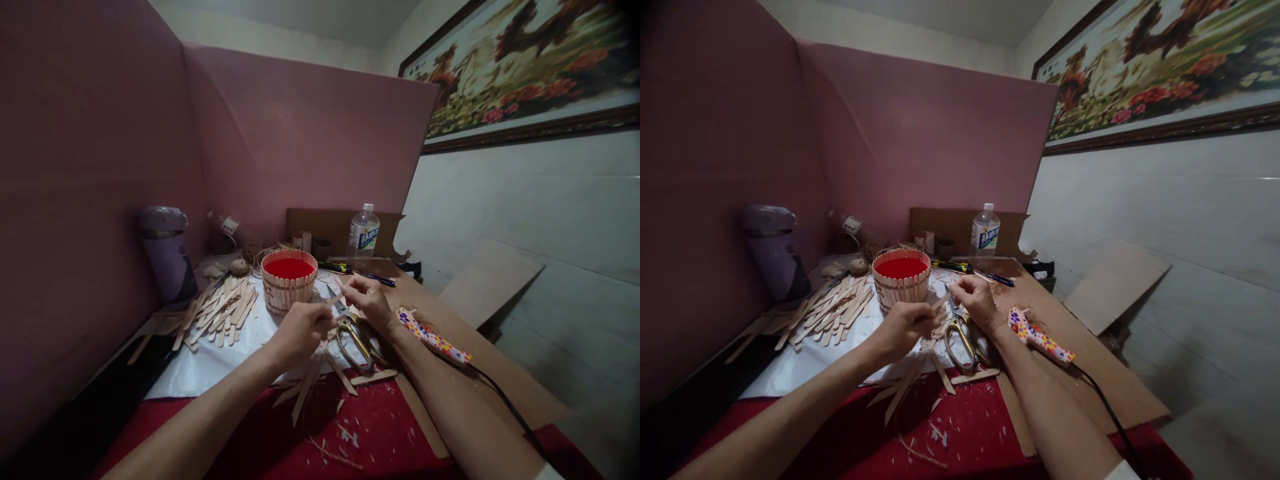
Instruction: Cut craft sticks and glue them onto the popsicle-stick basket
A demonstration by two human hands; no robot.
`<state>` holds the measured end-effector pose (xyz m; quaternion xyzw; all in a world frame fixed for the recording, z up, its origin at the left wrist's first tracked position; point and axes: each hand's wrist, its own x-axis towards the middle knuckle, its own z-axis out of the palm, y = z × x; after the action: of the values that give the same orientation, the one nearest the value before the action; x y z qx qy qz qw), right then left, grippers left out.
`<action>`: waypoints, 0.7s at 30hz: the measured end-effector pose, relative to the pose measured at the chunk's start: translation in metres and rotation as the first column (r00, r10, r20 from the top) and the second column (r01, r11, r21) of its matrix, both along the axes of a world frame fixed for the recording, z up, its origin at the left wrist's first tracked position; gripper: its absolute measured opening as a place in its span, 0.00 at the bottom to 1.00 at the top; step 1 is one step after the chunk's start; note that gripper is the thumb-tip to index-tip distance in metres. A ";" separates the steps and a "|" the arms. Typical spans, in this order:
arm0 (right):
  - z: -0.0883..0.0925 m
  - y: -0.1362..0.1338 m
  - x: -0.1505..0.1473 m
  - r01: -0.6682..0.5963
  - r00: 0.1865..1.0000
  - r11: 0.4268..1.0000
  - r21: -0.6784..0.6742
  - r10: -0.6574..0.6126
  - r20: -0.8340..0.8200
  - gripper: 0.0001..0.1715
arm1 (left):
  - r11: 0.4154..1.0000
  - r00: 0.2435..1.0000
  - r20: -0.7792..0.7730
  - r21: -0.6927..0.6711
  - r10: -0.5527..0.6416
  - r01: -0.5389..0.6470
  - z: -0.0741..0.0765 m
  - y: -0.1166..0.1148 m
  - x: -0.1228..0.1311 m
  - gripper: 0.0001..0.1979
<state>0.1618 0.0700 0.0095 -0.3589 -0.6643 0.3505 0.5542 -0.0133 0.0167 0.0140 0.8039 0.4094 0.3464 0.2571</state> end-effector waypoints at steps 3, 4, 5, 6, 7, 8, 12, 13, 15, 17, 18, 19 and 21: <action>0.001 -0.002 -0.002 -0.015 0.999 1.000 0.006 0.015 0.047 0.15 | 0.970 0.974 0.061 0.097 0.218 -0.223 0.003 0.004 -0.005 0.09; 0.002 -0.003 -0.002 -0.024 0.998 1.000 0.006 0.023 0.056 0.15 | 0.954 0.960 0.053 0.107 0.275 -0.279 0.004 0.004 -0.007 0.09; 0.002 -0.003 -0.002 -0.033 0.997 0.999 0.004 0.033 0.063 0.15 | 0.938 0.944 0.036 0.105 0.327 -0.329 0.006 0.005 -0.009 0.09; 0.003 -0.004 -0.002 -0.043 0.997 0.999 0.003 0.043 0.070 0.15 | 0.925 0.929 0.013 0.093 0.370 -0.369 0.007 0.005 -0.010 0.09; 0.003 -0.004 -0.002 -0.053 0.996 0.999 0.001 0.053 0.076 0.16 | 0.915 0.917 -0.011 0.074 0.398 -0.396 0.008 0.005 -0.011 0.10; 0.003 -0.005 -0.002 -0.063 0.995 0.998 0.000 0.062 0.081 0.16 | 0.912 0.912 -0.028 0.046 0.408 -0.407 0.009 0.005 -0.012 0.11; 0.002 -0.004 -0.003 -0.087 0.992 0.996 -0.006 0.087 0.090 0.17 | 0.929 0.945 0.049 -0.206 0.323 -0.306 0.009 0.007 -0.009 0.13; 0.001 -0.003 -0.003 -0.090 0.992 0.996 -0.009 0.090 0.091 0.17 | 0.919 0.951 0.099 -0.303 0.293 -0.252 0.009 0.007 -0.008 0.12; 0.000 -0.002 -0.004 -0.092 0.991 0.996 -0.013 0.093 0.095 0.17 | 0.870 0.948 0.208 -0.479 0.240 -0.115 0.006 0.008 -0.007 0.11; -0.002 -0.002 -0.005 -0.089 0.991 0.996 -0.017 0.091 0.102 0.17 | 0.821 0.936 0.299 -0.571 0.185 0.020 0.004 0.008 -0.007 0.12; -0.003 -0.001 -0.005 -0.087 0.990 0.996 -0.019 0.089 0.106 0.17 | 0.808 0.930 0.330 -0.585 0.160 0.069 0.003 0.008 -0.007 0.13; -0.003 -0.001 -0.006 -0.086 0.990 0.996 -0.022 0.088 0.109 0.17 | 0.802 0.925 0.354 -0.588 0.139 0.105 0.002 0.008 -0.007 0.14; -0.004 -0.001 -0.007 -0.085 0.990 0.996 -0.028 0.087 0.114 0.17 | 0.801 0.922 0.371 -0.582 0.107 0.141 0.001 0.007 -0.007 0.15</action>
<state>0.1551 0.0695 0.0057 -0.3559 -0.7058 0.3605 0.4953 -0.0200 0.0240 0.0149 0.6007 0.4314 0.3481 0.5761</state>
